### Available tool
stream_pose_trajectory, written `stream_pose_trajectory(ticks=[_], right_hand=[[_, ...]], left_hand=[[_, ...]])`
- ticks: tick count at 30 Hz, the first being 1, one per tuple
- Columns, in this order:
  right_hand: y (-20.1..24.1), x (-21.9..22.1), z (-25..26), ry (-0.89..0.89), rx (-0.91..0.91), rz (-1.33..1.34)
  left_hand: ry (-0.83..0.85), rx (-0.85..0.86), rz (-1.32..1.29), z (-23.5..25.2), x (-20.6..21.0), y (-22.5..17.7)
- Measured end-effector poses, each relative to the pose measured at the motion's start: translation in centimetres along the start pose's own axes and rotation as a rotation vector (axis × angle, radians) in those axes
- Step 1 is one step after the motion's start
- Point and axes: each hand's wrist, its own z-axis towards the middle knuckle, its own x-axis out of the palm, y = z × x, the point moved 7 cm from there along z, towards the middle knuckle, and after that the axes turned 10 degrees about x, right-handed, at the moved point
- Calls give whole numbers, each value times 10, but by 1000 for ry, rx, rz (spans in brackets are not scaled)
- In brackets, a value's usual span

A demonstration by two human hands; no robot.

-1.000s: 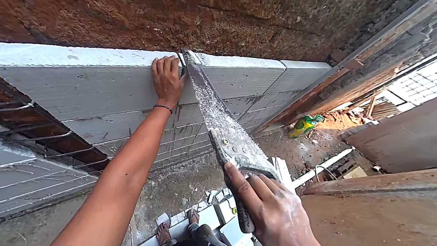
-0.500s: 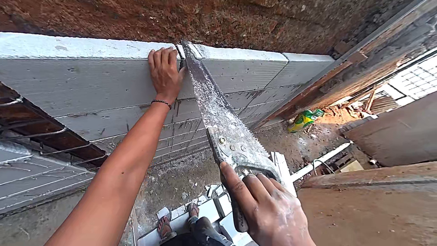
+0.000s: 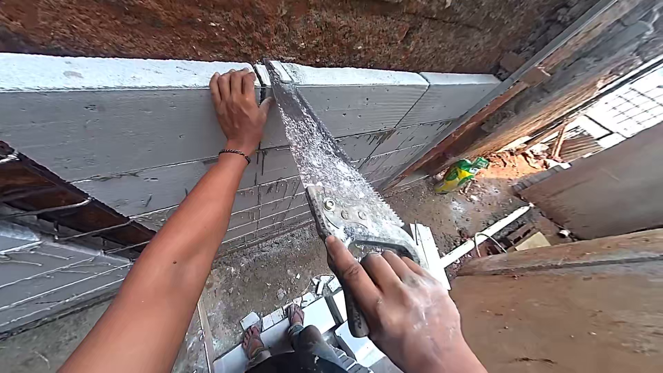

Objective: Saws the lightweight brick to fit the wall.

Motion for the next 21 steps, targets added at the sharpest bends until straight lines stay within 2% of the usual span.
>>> stream_pose_trajectory(ticks=[3, 7, 11, 15, 18, 21], right_hand=[[-9, -7, -12, 32, 16, 14], [-2, -7, 3, 13, -5, 1], [-10, -4, -15, 47, 14, 12], [-5, 2, 0, -10, 15, 13], [-15, -1, -15, 17, 30, 18], [-26, -9, -8, -47, 83, 176]], left_hand=[[12, -1, -4, 0, -4, -5], [-9, 3, 2, 1, 0, 1], [14, 8, -10, -2, -3, -3], [11, 1, -16, 1, -1, 0], [23, 11, -21, 0, -4, -5], [-12, 6, -13, 3, -4, 0]])
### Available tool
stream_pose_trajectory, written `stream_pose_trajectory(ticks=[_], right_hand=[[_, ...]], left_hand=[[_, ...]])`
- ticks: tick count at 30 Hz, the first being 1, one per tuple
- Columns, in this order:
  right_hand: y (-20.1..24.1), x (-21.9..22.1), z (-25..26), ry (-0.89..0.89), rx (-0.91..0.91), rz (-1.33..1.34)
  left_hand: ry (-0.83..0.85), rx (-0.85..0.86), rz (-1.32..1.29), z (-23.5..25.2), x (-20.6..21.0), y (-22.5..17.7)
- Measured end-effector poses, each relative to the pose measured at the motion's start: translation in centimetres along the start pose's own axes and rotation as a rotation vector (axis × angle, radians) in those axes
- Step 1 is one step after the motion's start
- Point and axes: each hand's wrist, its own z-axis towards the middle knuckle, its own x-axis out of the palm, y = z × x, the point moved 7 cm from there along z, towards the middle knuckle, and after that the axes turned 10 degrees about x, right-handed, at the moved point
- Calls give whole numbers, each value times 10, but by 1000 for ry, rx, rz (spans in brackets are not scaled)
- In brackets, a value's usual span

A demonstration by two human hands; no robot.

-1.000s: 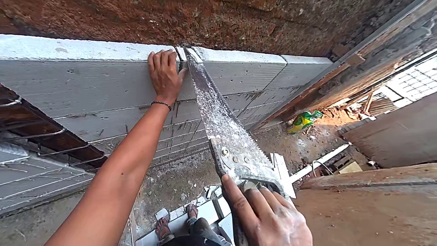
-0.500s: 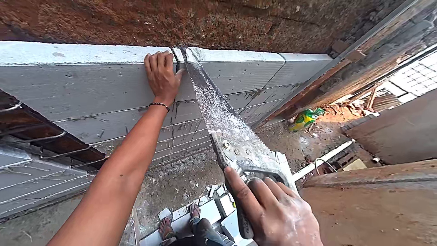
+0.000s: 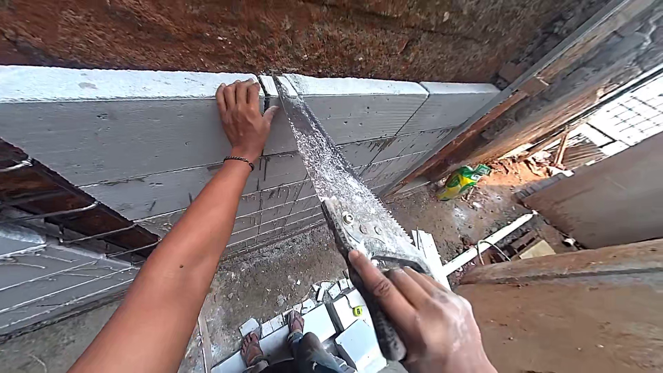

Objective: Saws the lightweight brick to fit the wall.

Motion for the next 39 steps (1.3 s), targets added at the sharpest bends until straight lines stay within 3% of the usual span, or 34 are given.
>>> stream_pose_trajectory(ticks=[3, 6, 9, 12, 18, 23, 29, 35, 39], right_hand=[[-26, -13, 7, -105, 130, 239], [-7, -10, -3, 21, -18, 53], [19, -16, -6, 153, -56, -91], [17, 1, 8, 69, -75, -122], [19, -1, 0, 91, -70, -152], [17, 1, -8, 69, -51, -173], [36, -4, 22, 60, -59, -180], [42, -14, 35, 103, -49, -163], [52, -20, 43, 133, -44, -166]], left_hand=[[7, 13, -3, -4, 1, -5], [6, 8, -2, -3, 0, -4], [4, 9, 0, -3, 2, -3], [19, 10, 8, -6, 3, -1], [-29, -1, 0, 0, 2, 3], [47, -3, -23, -3, 1, -4], [42, 18, -20, -3, 3, -6], [-280, 188, -61, -14, 0, -3], [-236, 198, -1, -17, 1, -11]])
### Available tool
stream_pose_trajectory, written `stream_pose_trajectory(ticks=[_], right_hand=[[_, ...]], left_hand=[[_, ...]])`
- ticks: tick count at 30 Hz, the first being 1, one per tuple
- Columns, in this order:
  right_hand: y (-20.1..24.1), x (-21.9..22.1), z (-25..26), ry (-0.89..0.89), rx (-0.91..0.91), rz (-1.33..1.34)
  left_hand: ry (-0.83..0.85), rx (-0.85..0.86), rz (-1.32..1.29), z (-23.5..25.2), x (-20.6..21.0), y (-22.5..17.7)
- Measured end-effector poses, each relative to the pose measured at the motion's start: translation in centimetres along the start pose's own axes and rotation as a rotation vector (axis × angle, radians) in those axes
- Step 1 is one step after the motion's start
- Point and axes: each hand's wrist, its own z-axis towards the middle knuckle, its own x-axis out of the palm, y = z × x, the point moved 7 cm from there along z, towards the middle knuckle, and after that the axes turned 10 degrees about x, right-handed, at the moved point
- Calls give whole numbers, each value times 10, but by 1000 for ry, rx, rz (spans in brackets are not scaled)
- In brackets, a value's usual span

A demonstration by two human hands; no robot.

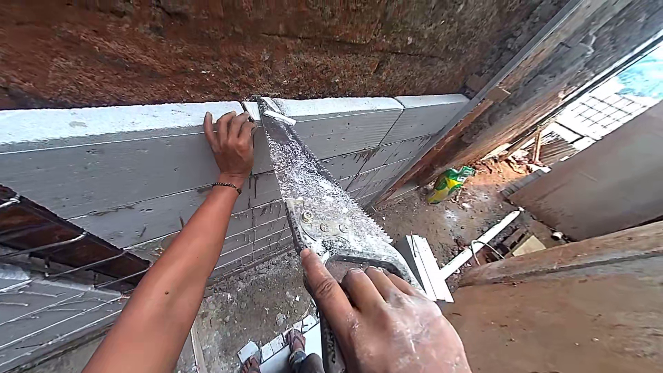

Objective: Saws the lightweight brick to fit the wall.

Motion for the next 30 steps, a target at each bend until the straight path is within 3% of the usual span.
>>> stream_pose_trajectory(ticks=[5, 9, 13, 17, 30], right_hand=[[-15, 24, -33, 71, 10, 36], [-9, 38, -25, -15, 15, 15], [-15, 24, -35, 60, 19, 30], [-11, 33, -25, -31, 20, 4], [-8, 44, -30, -51, 4, -56]], left_hand=[[115, 147, 26, -1, 2, 0], [175, 176, 42, -1, 4, -3], [231, 151, 44, 6, 1, -2], [247, 129, 36, 4, 3, -5], [238, 76, 30, 7, 3, -1]])
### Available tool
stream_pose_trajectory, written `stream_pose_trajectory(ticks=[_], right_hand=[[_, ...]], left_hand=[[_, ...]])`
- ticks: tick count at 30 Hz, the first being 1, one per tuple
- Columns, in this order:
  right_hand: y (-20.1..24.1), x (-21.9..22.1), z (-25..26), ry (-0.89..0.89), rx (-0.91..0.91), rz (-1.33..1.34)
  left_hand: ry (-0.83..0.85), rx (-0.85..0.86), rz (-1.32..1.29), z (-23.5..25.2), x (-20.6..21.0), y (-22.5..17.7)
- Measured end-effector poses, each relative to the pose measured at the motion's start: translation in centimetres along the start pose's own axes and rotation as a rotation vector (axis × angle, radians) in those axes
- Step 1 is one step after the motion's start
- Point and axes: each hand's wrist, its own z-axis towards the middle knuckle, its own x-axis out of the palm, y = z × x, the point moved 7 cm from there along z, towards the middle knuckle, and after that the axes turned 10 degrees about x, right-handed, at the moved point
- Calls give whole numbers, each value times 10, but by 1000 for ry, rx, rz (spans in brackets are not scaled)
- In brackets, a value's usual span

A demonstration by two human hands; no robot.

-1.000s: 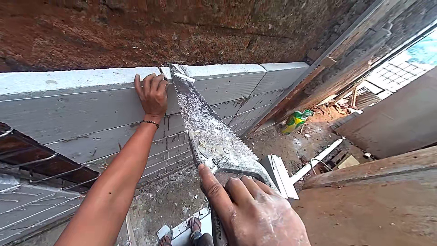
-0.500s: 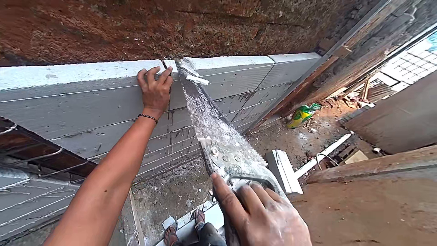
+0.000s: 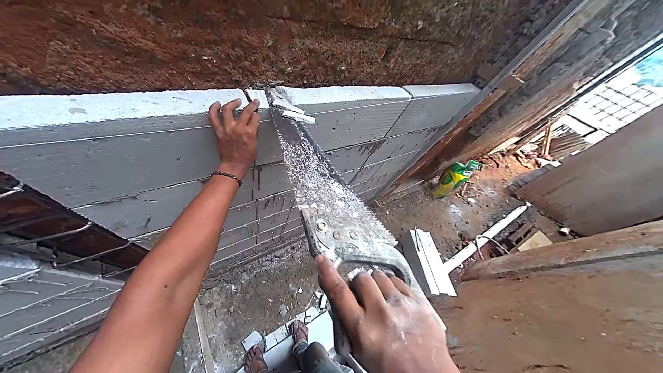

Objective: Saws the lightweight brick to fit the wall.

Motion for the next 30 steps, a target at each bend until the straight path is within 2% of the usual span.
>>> stream_pose_trajectory(ticks=[4, 7, 11, 12, 14, 16, 19, 22, 25, 28, 30], right_hand=[[-10, 3, -12, -12, 22, 8], [-12, 0, -7, -5, 20, 48], [-53, -12, 4, -200, 279, 474], [-61, -11, 2, -200, 286, 516], [-51, -7, -5, -146, 170, 381], [-20, -9, -16, -6, 23, 137], [9, -20, -17, 133, -23, -20], [7, 0, 4, 41, 4, -14], [-7, -8, -14, -33, 59, 166], [-9, -26, -36, 33, 17, 187], [-6, -24, -36, 47, -11, 161]], left_hand=[[49, 1, -12, -2, 1, -6], [4, -5, 1, 1, -2, 0], [62, 3, -12, -2, -1, -7], [61, 3, -11, -2, -3, -6], [46, 7, -5, -2, -4, -5], [43, 5, -3, -1, -2, -6], [42, 2, -2, -1, -1, -5], [57, 2, -2, -4, 0, -5], [60, 11, -32, 0, -2, -9], [47, -14, -24, -4, -1, -5], [49, -3, -24, -1, -1, -6]])
